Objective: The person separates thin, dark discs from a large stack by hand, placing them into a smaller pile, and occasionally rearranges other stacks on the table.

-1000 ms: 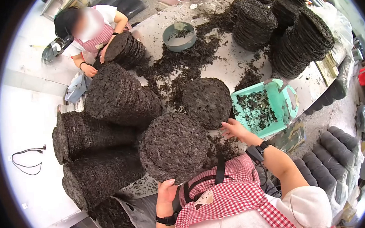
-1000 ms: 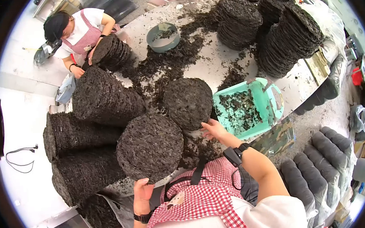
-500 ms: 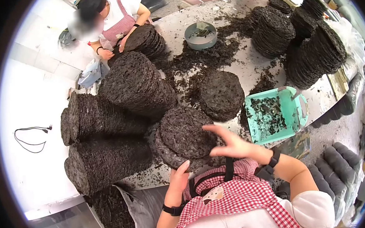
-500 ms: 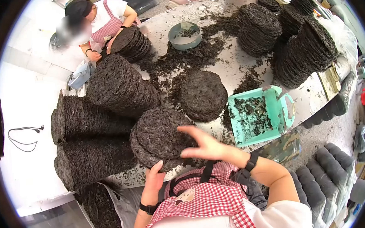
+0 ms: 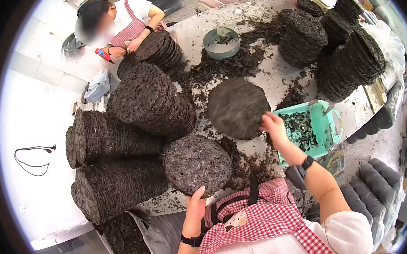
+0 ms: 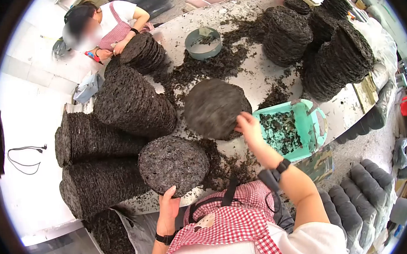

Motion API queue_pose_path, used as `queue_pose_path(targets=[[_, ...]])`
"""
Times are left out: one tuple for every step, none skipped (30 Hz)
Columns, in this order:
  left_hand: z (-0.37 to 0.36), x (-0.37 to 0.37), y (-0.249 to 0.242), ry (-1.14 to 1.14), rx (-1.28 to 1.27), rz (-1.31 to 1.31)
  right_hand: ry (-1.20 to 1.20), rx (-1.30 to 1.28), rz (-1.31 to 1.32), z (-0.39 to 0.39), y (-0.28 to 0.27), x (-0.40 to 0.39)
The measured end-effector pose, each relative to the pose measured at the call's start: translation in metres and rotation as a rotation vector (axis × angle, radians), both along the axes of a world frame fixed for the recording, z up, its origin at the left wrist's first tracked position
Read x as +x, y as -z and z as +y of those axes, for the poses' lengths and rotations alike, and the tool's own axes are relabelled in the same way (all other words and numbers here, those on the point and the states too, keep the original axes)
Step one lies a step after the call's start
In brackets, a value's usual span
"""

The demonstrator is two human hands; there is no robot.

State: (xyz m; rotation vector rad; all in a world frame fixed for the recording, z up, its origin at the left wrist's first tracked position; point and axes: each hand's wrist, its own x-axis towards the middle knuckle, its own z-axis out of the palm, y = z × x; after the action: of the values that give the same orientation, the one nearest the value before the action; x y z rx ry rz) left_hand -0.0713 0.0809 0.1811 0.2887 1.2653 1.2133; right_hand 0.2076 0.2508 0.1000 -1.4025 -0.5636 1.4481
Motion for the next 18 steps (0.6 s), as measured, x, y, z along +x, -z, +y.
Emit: queue_pose_path(targets=[[0.000,0.000,0.000,0.013,-0.018,-0.003,0.057,-0.004,-0.124,0.004,0.010,0.007],[-0.001,0.000,0.000,0.027,-0.035,-0.005,0.116,-0.007,-0.249,0.007,0.024,0.013],[0.000,0.000,-0.001,0.040,-0.051,-0.008,0.187,0.044,-0.489,0.007,0.028,0.009],[0.001,0.000,0.000,0.050,-0.043,0.001,0.056,0.115,-0.429,0.001,0.032,0.008],[0.001,0.000,0.001,0.062,-0.039,0.009,-0.073,0.182,-0.368,-0.010,0.035,0.007],[0.001,0.001,0.001,0.078,-0.034,0.016,-0.198,0.248,-0.306,-0.021,0.012,-0.002],[0.004,0.005,0.000,0.095,-0.034,0.019,-0.374,0.222,-0.195,-0.034,-0.018,-0.014],[0.009,0.010,-0.002,0.112,-0.032,0.022,-0.549,0.197,-0.081,-0.046,-0.046,-0.029],[0.011,0.014,-0.003,0.127,-0.032,0.025,-0.686,0.403,-0.196,-0.056,-0.064,-0.040],[0.011,0.017,-0.003,0.138,-0.033,0.042,-0.820,0.612,-0.312,-0.064,-0.074,-0.050],[0.011,0.020,-0.002,0.150,-0.031,0.058,-0.829,0.717,-0.335,-0.069,-0.076,-0.060],[0.012,0.022,-0.001,0.163,-0.022,0.073,-0.837,0.827,-0.362,-0.071,-0.078,-0.067],[0.011,0.020,0.002,0.187,-0.030,0.064,-0.774,0.844,-0.412,-0.064,-0.075,-0.068],[0.010,0.019,0.001,0.186,-0.042,0.077,-0.619,0.798,-0.541,-0.053,-0.062,-0.066],[0.009,0.019,-0.005,0.180,-0.056,0.090,-0.348,0.788,-0.526,-0.036,-0.043,-0.062],[0.007,0.019,-0.008,0.172,-0.067,0.105,-0.100,0.618,-0.569,-0.015,-0.019,-0.053],[0.003,0.015,-0.003,0.180,-0.006,0.051,0.134,0.462,-0.714,0.012,0.012,-0.038],[0.000,0.012,-0.002,0.172,-0.005,0.045,0.307,0.283,-0.876,0.036,0.039,-0.019]])
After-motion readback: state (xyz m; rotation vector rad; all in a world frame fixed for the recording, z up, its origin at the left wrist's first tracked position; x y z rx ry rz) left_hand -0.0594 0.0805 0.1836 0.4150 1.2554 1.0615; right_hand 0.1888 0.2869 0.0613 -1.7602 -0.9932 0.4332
